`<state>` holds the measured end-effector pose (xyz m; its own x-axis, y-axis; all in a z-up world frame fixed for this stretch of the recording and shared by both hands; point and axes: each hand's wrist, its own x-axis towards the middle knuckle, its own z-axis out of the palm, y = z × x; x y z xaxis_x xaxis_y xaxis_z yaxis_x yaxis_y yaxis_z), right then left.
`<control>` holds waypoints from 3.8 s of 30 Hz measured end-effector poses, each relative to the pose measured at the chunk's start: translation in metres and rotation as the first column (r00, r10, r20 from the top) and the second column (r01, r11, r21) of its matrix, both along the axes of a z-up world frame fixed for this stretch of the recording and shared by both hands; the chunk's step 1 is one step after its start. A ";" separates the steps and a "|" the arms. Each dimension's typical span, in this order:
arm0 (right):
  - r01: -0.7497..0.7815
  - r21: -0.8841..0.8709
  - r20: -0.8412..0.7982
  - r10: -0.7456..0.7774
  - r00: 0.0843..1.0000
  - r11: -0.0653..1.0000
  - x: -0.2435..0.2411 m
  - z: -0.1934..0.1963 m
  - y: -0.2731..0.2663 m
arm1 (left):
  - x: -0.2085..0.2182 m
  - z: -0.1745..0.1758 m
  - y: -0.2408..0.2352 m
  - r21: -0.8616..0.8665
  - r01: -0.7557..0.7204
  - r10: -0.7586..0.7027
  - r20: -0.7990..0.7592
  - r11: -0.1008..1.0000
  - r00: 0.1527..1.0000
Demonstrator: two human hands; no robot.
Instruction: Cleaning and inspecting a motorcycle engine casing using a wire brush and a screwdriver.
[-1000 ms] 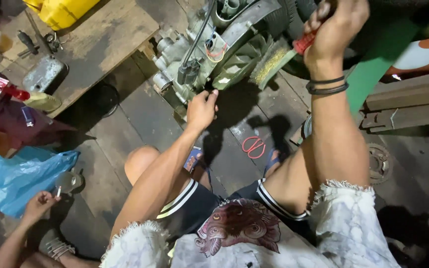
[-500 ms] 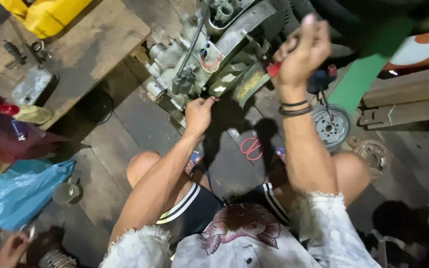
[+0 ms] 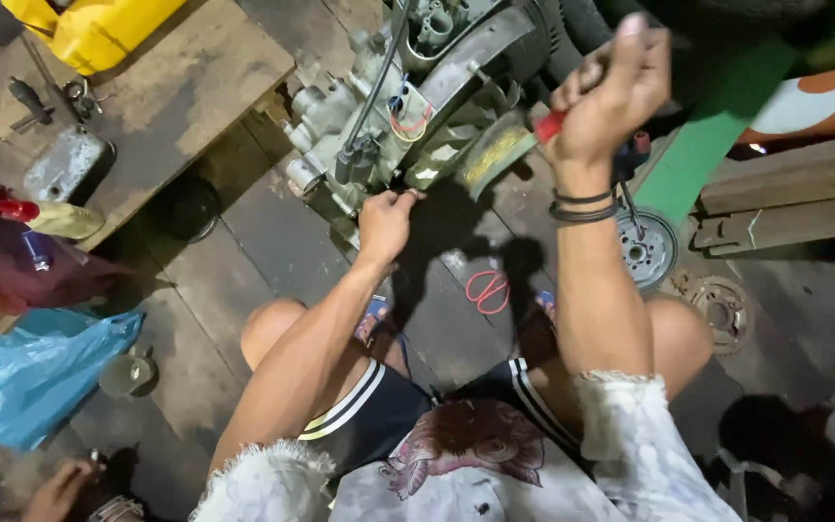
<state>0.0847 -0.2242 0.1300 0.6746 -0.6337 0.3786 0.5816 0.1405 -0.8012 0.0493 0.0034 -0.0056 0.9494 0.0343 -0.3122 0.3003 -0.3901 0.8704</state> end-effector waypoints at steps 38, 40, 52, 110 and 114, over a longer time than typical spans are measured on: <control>0.119 -0.151 -0.131 -0.139 0.982 0.981 -0.012 -0.078 0.052 | -0.001 -0.012 0.005 -0.008 0.005 -0.005 -0.029 1.000 1.000; 0.010 -0.107 -0.102 -0.021 0.995 0.994 -0.006 -0.051 0.038 | 0.010 -0.008 0.005 -0.026 -0.004 0.004 0.024 1.000 1.000; 0.084 -0.151 -0.053 -0.092 0.994 0.985 -0.015 -0.031 0.035 | 0.004 -0.024 0.004 0.060 0.037 -0.039 0.030 0.998 0.999; 0.169 -0.059 0.100 -0.162 0.982 0.984 -0.020 -0.059 0.067 | -0.004 0.005 0.000 0.080 0.015 -0.010 -0.066 0.997 0.998; 0.157 -0.154 0.114 -0.141 0.983 0.976 -0.034 -0.059 0.062 | 0.009 -0.045 0.000 0.120 0.016 -0.006 -0.082 0.993 0.997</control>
